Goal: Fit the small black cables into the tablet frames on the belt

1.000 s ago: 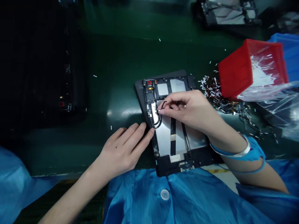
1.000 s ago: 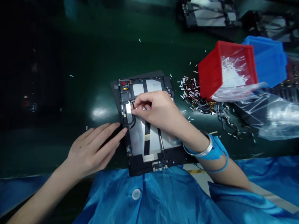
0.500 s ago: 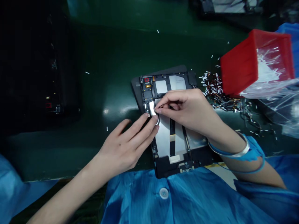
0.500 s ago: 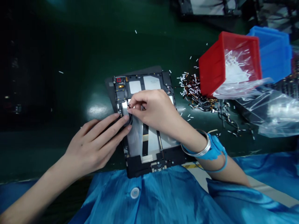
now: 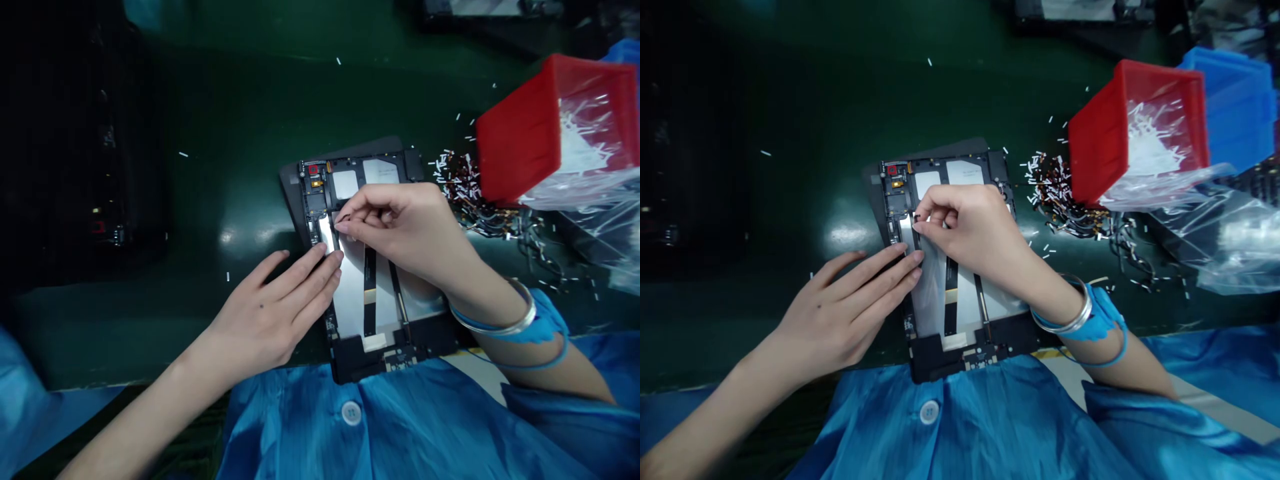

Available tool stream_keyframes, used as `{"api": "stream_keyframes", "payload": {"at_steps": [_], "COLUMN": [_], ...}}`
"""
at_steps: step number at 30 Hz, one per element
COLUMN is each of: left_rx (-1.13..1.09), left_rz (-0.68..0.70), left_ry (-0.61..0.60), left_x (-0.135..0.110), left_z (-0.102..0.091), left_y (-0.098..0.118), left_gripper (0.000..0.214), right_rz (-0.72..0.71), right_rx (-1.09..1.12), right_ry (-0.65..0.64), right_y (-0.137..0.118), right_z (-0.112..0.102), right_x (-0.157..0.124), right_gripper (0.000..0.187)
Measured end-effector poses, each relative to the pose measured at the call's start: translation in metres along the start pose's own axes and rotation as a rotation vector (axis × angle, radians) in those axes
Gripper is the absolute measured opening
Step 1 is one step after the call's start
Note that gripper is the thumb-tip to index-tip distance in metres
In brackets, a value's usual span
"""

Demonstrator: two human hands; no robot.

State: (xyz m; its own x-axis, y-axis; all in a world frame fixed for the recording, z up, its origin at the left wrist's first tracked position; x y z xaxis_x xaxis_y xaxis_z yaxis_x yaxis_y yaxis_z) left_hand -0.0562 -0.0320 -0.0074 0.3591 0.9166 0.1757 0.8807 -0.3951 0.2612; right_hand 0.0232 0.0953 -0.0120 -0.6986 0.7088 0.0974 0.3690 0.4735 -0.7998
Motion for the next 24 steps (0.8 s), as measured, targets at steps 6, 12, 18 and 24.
{"api": "stream_keyframes", "payload": {"at_steps": [6, 12, 18, 24], "left_rx": [-0.014, -0.007, 0.004, 0.044], "left_rz": [-0.007, 0.003, -0.005, -0.005], "left_ry": [0.001, -0.005, -0.011, 0.0], "left_x": [-0.001, -0.001, 0.002, 0.01], "left_z": [-0.001, 0.0, -0.003, -0.008], "left_y": [-0.001, -0.001, 0.0, 0.001], "left_gripper": [0.04, 0.041, 0.039, 0.038], "right_rz": [-0.029, -0.023, 0.001, 0.01], "right_rx": [-0.025, -0.054, -0.086, -0.151], "right_ry": [-0.009, -0.019, -0.038, 0.042], "right_y": [-0.004, -0.005, -0.004, -0.005], "right_z": [0.0, 0.001, 0.002, -0.007], "right_x": [0.002, 0.004, 0.003, 0.002], "right_gripper": [0.013, 0.013, 0.013, 0.015]}}
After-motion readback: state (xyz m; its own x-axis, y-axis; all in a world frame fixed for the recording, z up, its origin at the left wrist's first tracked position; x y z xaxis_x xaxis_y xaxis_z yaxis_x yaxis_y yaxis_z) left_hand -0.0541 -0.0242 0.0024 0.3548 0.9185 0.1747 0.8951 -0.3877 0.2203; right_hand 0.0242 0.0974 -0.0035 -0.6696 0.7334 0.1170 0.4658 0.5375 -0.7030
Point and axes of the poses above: each hand's wrist, its own x-axis towards the middle knuckle, its own z-axis out of the palm, y = z × x, the point moved 8 cm from there along x, towards the middle knuckle, and after that the axes turned 14 degrees about -z, right-handed, at the moved point
